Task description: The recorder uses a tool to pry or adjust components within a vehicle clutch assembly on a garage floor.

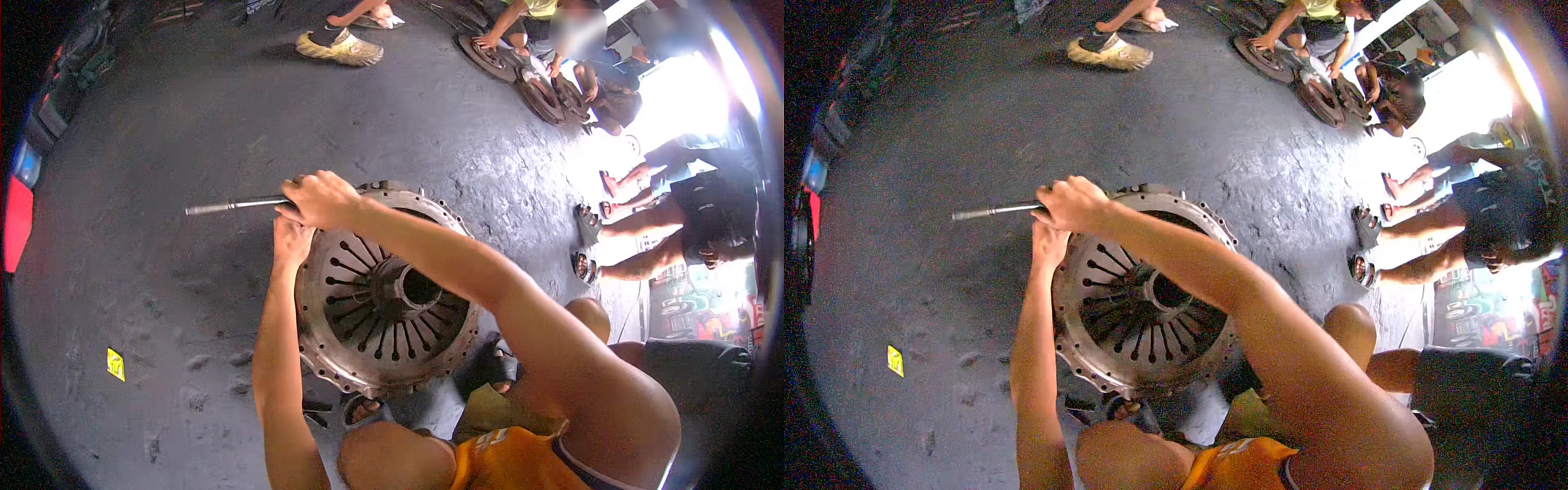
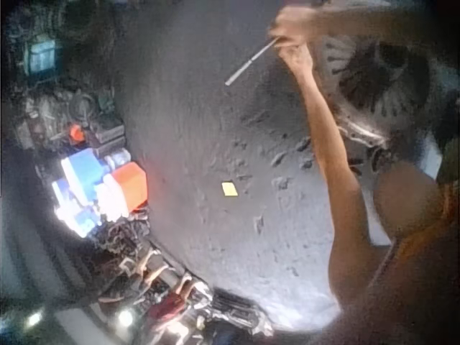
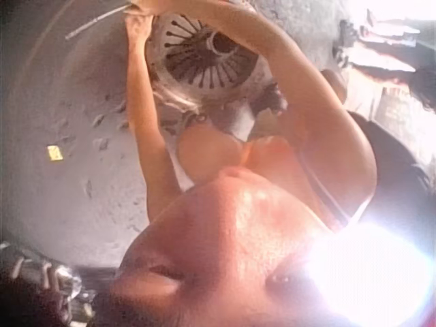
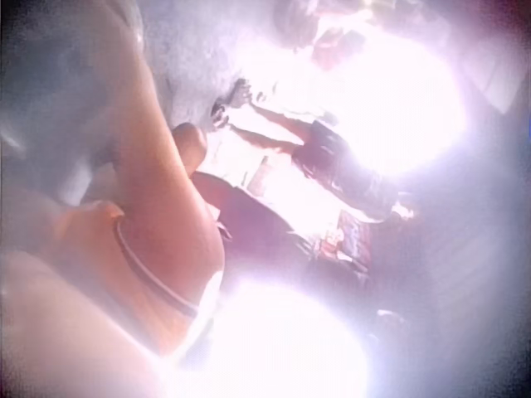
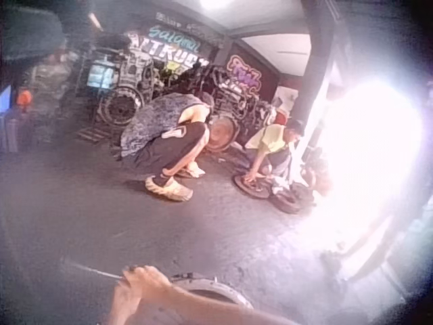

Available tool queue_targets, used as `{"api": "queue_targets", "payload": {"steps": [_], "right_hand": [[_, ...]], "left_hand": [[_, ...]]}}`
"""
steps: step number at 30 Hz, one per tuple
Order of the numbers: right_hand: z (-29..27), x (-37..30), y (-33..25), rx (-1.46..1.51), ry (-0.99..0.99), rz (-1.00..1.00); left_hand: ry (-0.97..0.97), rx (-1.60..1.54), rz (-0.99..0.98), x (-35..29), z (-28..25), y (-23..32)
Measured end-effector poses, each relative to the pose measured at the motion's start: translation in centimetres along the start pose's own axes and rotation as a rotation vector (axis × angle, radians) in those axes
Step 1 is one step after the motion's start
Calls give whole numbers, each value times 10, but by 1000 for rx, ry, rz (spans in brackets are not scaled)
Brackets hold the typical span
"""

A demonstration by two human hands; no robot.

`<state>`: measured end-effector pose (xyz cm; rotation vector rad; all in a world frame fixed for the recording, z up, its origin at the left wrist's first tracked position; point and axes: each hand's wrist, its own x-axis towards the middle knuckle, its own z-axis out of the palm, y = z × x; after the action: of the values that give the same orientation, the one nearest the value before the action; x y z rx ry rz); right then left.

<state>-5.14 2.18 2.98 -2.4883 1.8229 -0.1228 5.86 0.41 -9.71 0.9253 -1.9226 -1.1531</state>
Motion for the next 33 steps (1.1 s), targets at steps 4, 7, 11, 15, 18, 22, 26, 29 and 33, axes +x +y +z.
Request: {"api": "queue_targets", "payload": {"steps": [4,7,11,15,18,22,26,29,33], "right_hand": [[13,6,-7,32,47,175],[13,3,-7,77,71,156],[10,-1,-14,57,203,94],[7,-1,-17,83,163,174],[7,1,-14,73,68,195],[7,2,-13,106,63,176],[12,5,-13,156,137,191],[17,11,-11,145,176,181],[22,13,-13,162,193,151]], "left_hand": [[-2,-18,-10,1,-2,3],[-65,-173,125,0,-3,7],[121,-245,-35,1,2,11],[31,-304,-14,1,-3,5],[-46,-452,-16,2,-1,-2],[43,-269,108,4,2,-6],[-94,-538,-144,2,-11,-3],[-41,-224,-61,5,-4,2],[129,-448,46,2,-2,2]]}}
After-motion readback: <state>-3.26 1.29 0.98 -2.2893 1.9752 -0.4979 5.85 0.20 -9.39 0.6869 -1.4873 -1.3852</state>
